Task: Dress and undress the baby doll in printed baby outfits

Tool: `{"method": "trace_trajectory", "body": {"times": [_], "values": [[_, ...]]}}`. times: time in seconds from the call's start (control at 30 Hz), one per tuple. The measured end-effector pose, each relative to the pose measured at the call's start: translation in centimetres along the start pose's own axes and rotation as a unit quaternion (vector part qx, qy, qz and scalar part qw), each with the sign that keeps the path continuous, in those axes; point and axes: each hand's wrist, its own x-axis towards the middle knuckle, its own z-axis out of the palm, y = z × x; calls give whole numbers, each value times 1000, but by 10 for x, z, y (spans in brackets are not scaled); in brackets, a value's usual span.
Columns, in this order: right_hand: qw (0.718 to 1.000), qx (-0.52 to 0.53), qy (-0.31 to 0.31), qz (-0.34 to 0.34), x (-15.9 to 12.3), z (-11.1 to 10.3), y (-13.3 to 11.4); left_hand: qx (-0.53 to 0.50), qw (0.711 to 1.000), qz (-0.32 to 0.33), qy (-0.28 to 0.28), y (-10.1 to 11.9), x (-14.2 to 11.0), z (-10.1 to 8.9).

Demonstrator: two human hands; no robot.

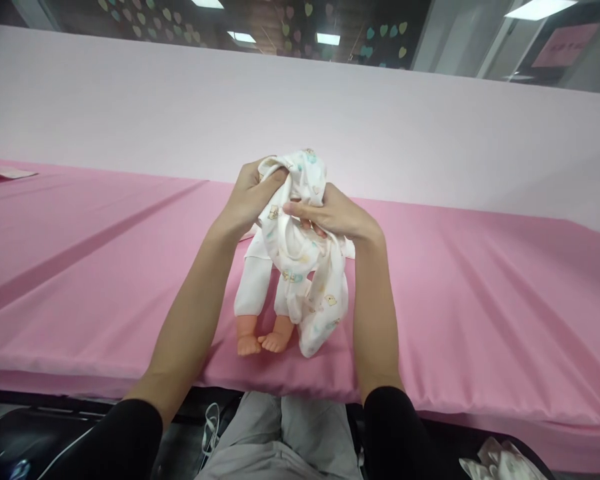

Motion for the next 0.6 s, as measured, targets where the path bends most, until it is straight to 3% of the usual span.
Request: {"method": "trace_trajectory", "body": {"times": [0.07, 0.17, 0.27, 0.37, 0.43, 0.6], "values": [[1000, -6, 12, -3, 3, 5, 0, -3, 1000, -5, 3, 0, 0, 0], [994, 28, 106, -15, 10, 4, 6, -6, 1000, -23, -18, 2, -2, -6], [972, 91, 212, -40, 17, -3, 15, -17, 988, -65, -137, 7, -6, -17], [957, 158, 241, -42, 21, -9, 23, -44, 970, -99, -219, 10, -10, -25], [951, 195, 235, -39, 23, -9, 25, -74, 973, -101, -194, 9, -10, -26], [957, 224, 183, -35, 18, -4, 21, -196, 974, -96, -60, -4, -4, -21]]}}
